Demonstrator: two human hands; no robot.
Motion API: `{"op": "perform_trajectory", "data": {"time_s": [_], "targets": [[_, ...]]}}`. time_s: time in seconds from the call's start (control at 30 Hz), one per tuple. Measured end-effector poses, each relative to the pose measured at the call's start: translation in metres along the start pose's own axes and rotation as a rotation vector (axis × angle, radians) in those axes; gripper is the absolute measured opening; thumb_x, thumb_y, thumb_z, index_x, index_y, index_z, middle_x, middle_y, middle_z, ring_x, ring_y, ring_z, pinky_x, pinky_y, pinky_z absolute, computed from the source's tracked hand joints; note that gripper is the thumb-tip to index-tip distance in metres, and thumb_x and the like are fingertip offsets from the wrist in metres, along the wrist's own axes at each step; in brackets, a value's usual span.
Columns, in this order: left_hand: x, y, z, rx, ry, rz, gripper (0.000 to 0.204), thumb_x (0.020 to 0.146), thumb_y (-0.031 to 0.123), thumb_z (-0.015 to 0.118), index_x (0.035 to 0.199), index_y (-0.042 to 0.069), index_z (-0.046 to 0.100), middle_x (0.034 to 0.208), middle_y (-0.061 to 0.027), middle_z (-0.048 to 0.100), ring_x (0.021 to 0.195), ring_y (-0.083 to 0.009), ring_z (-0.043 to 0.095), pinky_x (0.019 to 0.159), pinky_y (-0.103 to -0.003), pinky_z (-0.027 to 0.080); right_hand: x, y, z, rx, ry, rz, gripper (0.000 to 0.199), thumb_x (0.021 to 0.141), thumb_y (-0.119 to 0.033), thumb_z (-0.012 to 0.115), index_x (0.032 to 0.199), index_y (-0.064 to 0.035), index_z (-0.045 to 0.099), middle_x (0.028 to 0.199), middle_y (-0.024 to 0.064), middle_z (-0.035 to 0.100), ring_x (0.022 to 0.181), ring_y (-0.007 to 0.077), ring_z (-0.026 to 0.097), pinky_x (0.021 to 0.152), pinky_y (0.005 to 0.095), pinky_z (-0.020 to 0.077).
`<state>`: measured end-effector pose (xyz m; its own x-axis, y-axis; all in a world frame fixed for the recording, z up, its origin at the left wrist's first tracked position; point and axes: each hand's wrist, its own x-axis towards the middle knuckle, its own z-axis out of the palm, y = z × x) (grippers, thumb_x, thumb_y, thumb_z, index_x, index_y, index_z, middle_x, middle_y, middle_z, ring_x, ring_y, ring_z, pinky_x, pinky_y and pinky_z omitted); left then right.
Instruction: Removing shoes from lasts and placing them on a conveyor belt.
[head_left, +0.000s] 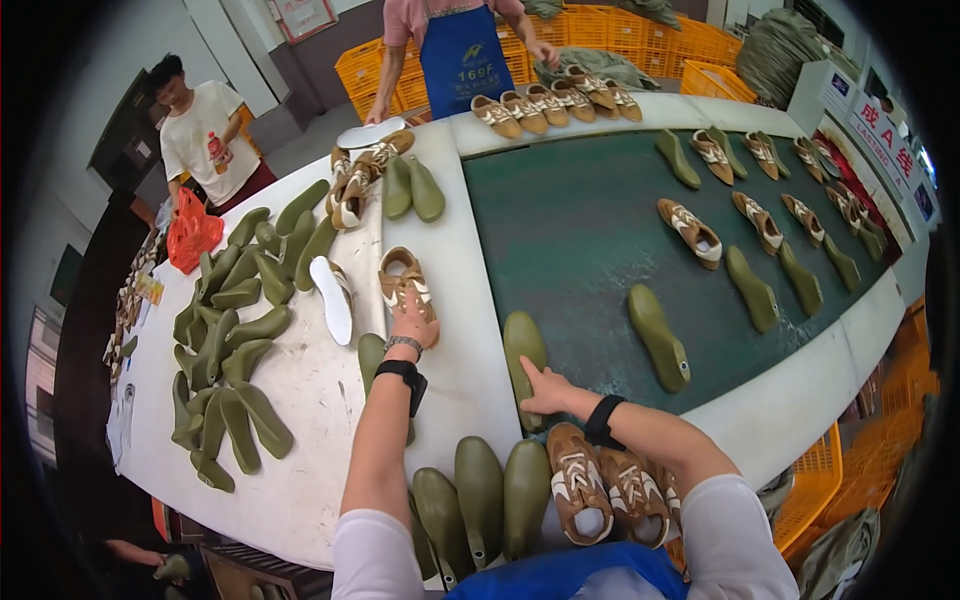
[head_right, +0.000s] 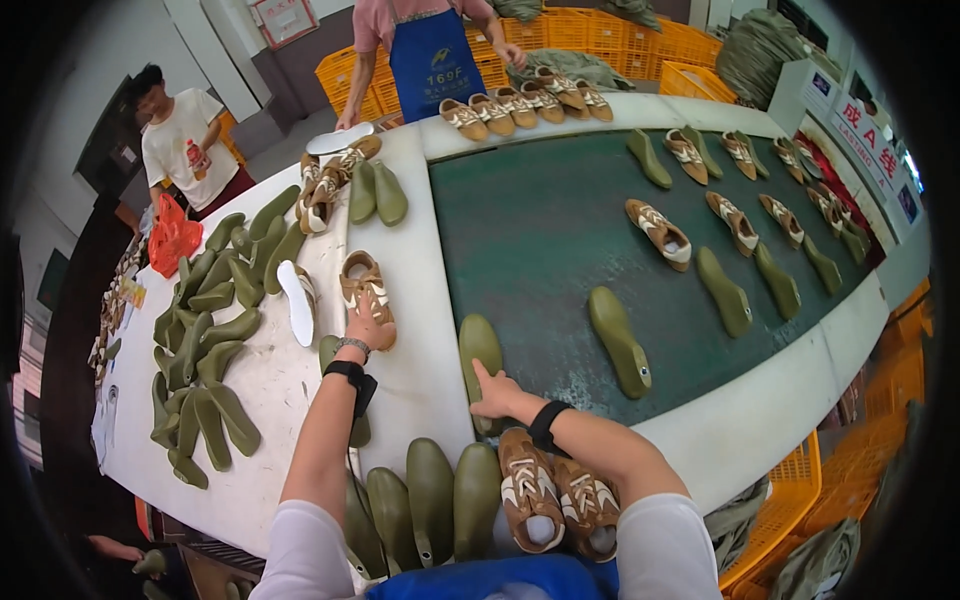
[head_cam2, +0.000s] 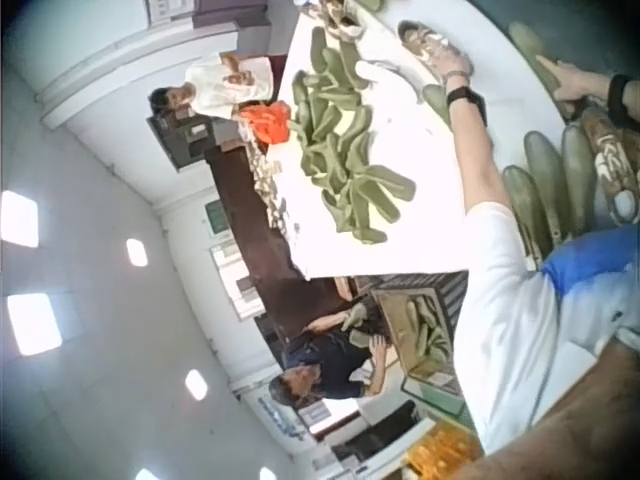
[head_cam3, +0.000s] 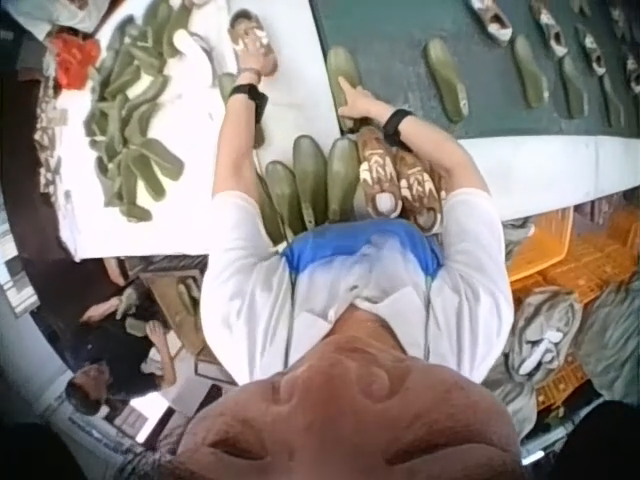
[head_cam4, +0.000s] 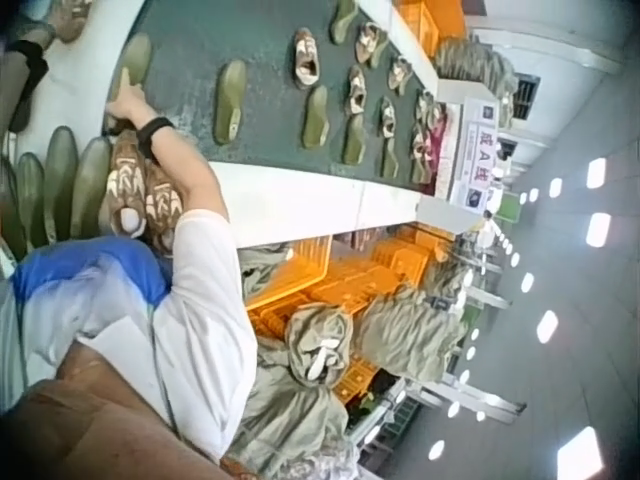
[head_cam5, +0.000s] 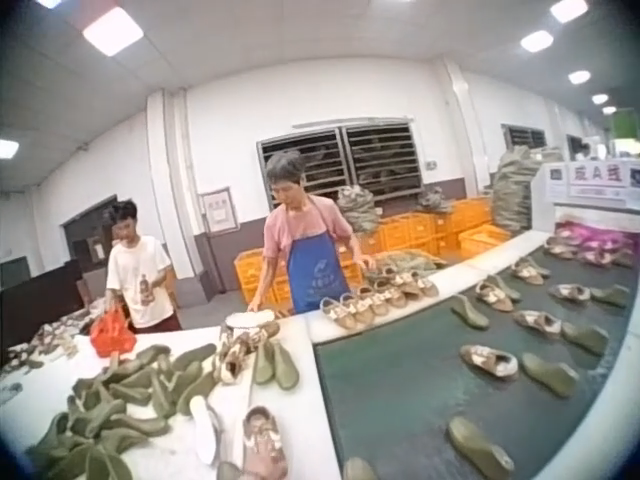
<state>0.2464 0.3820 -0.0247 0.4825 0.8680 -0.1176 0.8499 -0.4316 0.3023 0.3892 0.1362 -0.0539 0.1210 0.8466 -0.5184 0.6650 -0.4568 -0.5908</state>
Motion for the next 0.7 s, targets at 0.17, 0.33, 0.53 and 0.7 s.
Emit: {"op": "perform_trajectory", "data": {"time_s": [0.17, 0.33, 0.53, 0.7], "targets": [[0.019, -0.026, 0.046, -0.040, 0.128, -0.219, 0.103, 0.070, 0.027, 0.070, 0.142, 0.016, -0.003, 0.117, -0.0279, 0.050, 0.105, -0.0390, 0.053, 0.092, -0.039, 0.043, 0.001, 0.002, -0.001, -0.066, -0.054, -0.006, 0.101, 0.074, -0.044, 0.064, 0.143, -0.0095, -0.001, 0.126, 0.0409, 0.032, 0.115, 0.0471, 0.043, 0.096, 0.0416, 0.0387], [-0.005, -0.005, -0.012, -0.334, 0.136, -0.023, 0.075, 0.066, 0.015, 0.065, 0.131, 0.013, 0.028, 0.097, -0.0245, 0.061, 0.092, -0.0388, 0.059, 0.081, -0.041, 0.047, -0.022, -0.006, -0.061, -0.192, 0.277, -0.206, 0.065, 0.078, -0.030, 0.060, 0.131, -0.0056, 0.033, 0.120, 0.0217, 0.048, 0.107, 0.0378, 0.051, 0.089, 0.0431, 0.0433], [-0.139, 0.009, -0.133, -0.812, -0.570, 0.464, 0.057, 0.065, 0.003, 0.064, 0.120, 0.006, 0.048, 0.110, -0.0052, 0.057, 0.099, -0.0111, 0.053, 0.085, -0.027, 0.045, -0.082, -0.075, -0.116, -0.500, 0.674, -0.851, 0.055, 0.072, -0.006, 0.058, 0.125, -0.0156, 0.047, 0.119, 0.0168, 0.047, 0.103, 0.0365, 0.050, 0.088, 0.0435, 0.0421], [-0.232, 0.016, -0.186, -0.857, -0.719, 0.511, 0.058, 0.062, -0.004, 0.064, 0.118, 0.003, 0.051, 0.112, -0.0028, 0.055, 0.102, -0.0110, 0.052, 0.090, -0.026, 0.043, -0.165, -0.127, -0.088, -0.146, 0.036, -0.875, 0.059, 0.073, -0.003, 0.050, 0.131, -0.0135, 0.041, 0.125, 0.0212, 0.044, 0.112, 0.0395, 0.046, 0.094, 0.0404, 0.0398]]}}
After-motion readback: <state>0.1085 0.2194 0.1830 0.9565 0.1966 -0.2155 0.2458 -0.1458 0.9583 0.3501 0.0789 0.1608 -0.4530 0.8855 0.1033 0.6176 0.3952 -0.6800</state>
